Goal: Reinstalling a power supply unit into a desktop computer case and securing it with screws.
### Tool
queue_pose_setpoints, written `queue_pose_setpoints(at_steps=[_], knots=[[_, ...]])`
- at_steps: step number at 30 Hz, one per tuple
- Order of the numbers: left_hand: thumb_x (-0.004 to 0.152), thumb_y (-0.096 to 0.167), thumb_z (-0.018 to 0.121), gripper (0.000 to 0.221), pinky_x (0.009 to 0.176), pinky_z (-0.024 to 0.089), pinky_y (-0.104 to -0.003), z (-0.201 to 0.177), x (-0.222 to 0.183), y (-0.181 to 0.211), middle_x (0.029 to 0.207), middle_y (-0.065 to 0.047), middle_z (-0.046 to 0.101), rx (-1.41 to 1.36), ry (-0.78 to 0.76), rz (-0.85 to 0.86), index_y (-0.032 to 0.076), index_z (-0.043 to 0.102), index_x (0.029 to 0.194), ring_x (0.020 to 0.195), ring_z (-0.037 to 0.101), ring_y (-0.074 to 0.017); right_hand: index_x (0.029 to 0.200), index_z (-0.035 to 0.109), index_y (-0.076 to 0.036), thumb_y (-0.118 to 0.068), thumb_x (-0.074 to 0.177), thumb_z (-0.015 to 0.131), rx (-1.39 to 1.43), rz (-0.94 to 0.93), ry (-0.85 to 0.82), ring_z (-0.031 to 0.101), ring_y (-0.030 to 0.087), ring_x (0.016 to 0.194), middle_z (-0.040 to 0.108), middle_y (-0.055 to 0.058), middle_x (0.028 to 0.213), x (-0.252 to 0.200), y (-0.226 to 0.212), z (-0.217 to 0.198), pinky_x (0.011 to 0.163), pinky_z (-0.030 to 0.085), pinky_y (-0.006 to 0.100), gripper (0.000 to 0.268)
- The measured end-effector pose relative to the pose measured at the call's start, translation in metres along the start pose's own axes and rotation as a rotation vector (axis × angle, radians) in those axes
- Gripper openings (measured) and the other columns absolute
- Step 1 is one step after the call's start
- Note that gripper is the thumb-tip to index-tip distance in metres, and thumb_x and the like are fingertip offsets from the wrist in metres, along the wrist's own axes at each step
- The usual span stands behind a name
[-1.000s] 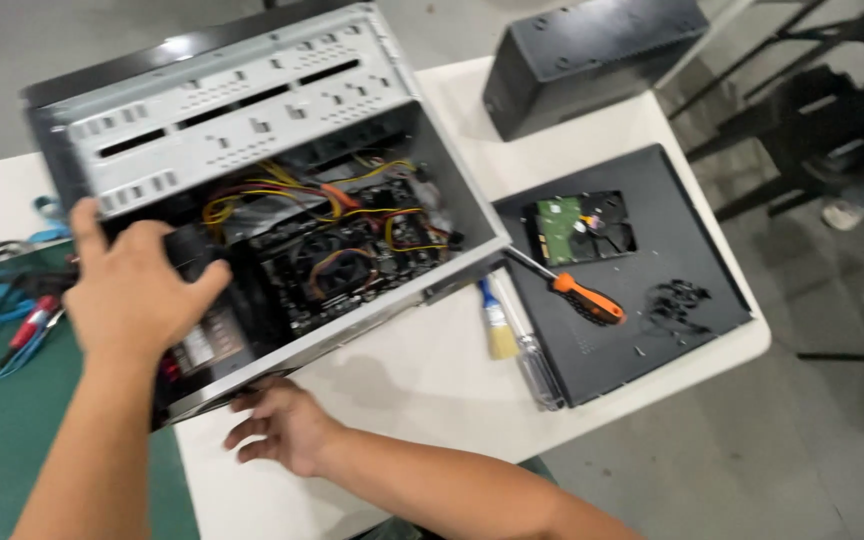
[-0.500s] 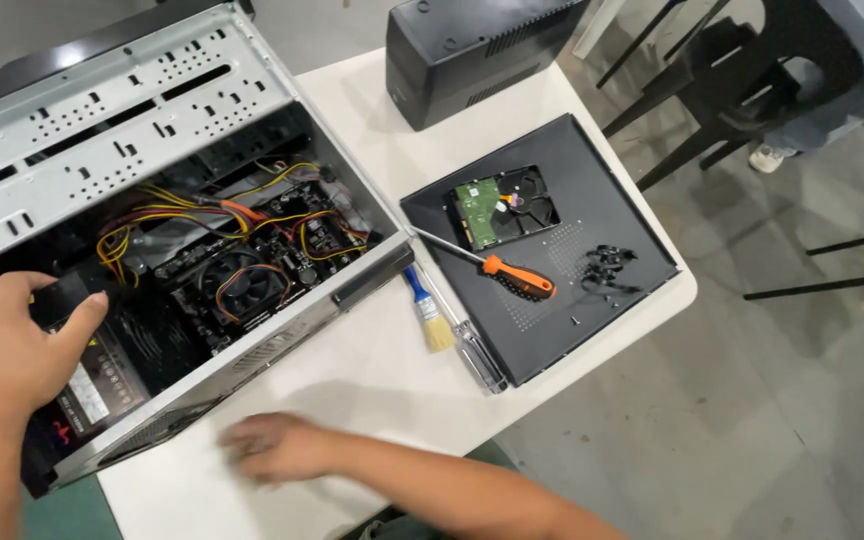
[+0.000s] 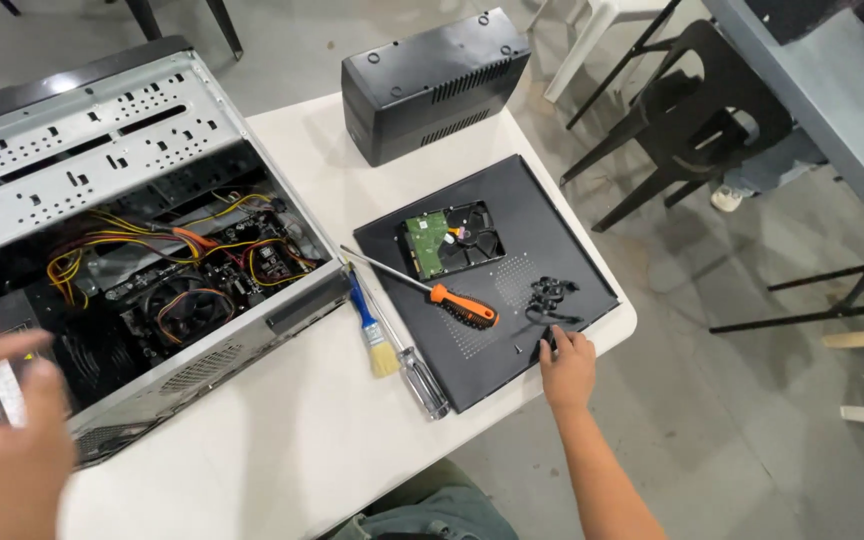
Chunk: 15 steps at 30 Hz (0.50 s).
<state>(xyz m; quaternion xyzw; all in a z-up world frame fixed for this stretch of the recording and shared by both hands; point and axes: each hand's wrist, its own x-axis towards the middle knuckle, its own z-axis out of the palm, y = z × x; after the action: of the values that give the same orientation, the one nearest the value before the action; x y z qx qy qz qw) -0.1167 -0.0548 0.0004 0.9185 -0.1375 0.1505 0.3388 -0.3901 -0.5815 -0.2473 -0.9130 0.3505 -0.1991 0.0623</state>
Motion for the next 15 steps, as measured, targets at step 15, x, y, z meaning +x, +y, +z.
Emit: queue_pose_setpoints(at_steps=[15], knots=[[0.092, 0.014, 0.063, 0.021, 0.093, 0.059, -0.026, 0.070, -0.150, 0.105, 0.104, -0.001, 0.085, -0.459, -0.647, -0.813, 0.011, 0.082, 0.102, 0.099, 0.076, -0.0117, 0.105, 0.075, -0.013, -0.016, 0.092, 0.058, -0.048, 0.053, -0.085, 0.062, 0.034, 0.090, 0.061, 0.008, 0.095, 0.031, 0.030, 0.016, 0.074, 0.052, 0.046, 0.022]])
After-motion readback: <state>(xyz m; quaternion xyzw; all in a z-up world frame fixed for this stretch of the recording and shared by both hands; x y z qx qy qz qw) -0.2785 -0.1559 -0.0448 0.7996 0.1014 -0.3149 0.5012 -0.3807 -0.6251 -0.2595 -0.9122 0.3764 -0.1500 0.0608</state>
